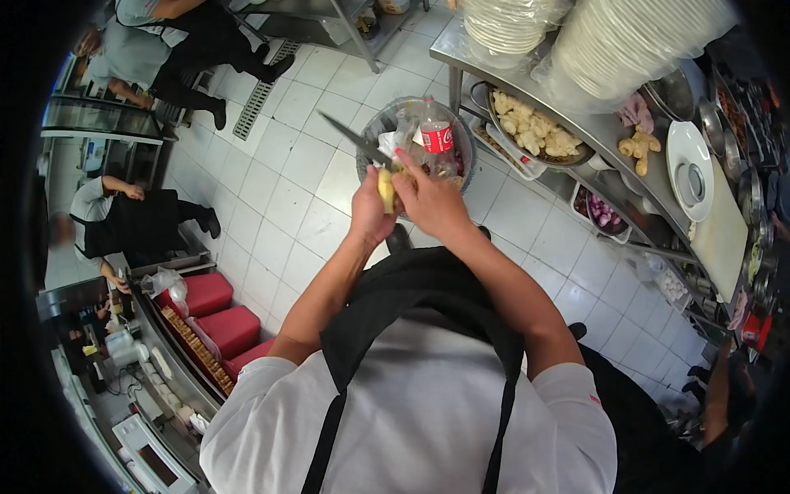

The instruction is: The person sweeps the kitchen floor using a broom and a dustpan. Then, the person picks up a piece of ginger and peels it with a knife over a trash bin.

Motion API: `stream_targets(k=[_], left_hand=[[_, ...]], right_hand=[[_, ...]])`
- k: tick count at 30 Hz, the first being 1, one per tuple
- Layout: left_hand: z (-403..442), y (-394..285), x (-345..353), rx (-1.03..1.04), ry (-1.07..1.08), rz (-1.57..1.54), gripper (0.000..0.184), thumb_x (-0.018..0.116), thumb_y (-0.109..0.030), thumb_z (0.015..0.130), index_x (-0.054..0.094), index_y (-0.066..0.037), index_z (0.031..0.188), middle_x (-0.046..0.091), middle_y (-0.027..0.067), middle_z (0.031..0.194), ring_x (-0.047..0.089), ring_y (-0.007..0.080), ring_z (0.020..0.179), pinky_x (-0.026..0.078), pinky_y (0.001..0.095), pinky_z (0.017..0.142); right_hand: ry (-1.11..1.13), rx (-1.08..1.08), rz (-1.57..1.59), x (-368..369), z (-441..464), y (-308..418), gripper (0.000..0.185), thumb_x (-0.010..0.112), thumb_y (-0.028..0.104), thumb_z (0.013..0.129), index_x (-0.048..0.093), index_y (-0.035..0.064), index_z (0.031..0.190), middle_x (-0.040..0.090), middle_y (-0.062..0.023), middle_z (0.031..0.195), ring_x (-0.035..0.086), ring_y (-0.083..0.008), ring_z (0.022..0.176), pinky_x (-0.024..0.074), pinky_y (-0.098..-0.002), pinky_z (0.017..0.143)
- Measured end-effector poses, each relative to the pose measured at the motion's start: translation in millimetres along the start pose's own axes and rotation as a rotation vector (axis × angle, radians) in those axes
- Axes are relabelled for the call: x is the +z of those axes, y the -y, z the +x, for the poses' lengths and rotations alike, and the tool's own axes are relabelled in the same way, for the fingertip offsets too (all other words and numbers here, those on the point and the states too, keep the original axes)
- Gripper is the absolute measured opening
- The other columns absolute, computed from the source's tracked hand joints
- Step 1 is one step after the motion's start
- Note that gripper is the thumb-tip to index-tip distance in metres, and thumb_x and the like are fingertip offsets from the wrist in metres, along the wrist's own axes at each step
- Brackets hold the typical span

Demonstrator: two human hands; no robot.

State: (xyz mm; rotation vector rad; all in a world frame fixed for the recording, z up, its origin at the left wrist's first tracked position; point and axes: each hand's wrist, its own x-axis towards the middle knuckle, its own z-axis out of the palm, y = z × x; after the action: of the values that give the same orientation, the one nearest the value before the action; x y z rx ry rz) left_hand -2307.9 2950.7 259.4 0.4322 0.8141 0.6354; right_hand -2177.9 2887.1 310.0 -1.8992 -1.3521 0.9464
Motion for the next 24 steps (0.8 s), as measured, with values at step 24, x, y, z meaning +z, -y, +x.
stream_targets(k=[24], left_hand=[[-6, -11, 13, 0.018, 0.008, -0.077, 0.036, 0.032, -0.039, 0.102, 0.053, -0.011, 0.109, 0.057, 0.0035, 0.093, 0.055, 0.0172, 0.078, 0.044, 0.0324, 0.065]], right_hand=[[-0.021, -0.105, 0.098, 0, -1, -9, 0.052, 0.04, 0.044, 0.096, 0.044, 0.0143, 0.139, 0.063, -0.0274, 0.098, 0.061, -0.0443, 0.091, 0.0479, -0.049, 0.076]])
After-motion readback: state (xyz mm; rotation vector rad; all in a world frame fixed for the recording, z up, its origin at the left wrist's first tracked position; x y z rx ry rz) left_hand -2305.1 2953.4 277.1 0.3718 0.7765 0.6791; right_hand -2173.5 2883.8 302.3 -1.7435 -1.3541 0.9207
